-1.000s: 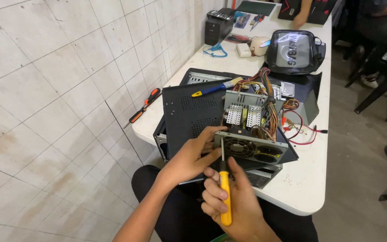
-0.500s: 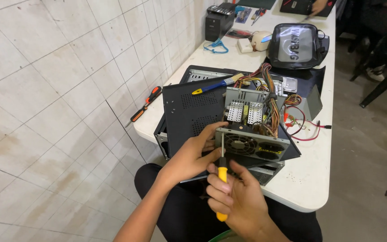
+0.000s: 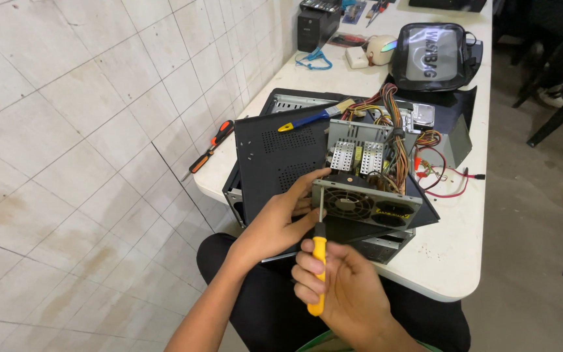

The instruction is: Cleaning the internal components of a computer power supply unit using a brush and removing the cooling fan with a screwdriver.

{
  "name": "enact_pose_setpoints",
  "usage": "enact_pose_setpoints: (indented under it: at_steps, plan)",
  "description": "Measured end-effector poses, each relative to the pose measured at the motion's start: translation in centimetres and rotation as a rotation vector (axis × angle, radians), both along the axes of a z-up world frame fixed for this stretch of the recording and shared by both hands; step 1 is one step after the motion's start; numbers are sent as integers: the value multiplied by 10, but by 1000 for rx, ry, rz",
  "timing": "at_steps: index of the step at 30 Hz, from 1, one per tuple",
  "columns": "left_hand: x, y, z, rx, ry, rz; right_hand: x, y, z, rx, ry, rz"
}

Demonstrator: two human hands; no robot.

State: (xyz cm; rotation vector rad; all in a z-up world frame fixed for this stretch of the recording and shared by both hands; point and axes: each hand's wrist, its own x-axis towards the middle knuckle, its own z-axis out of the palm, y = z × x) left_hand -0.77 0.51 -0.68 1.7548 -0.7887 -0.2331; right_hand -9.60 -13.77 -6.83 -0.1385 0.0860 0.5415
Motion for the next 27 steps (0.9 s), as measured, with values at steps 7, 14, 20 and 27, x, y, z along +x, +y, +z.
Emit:
enact_pose_setpoints:
  at_steps: [7, 14, 20, 27]
  plan:
    - [1, 1, -1, 0, -27, -8, 2, -1, -6, -141, 75, -41]
    - [0, 0, 0, 30, -17, 30, -1, 0, -6, 49, 11, -17]
    - [1, 1, -3, -14, 1, -10, 1, -2, -6, 46, 12, -7]
    - [1, -1, -2, 5, 7, 34, -5, 2, -7, -16, 34, -36]
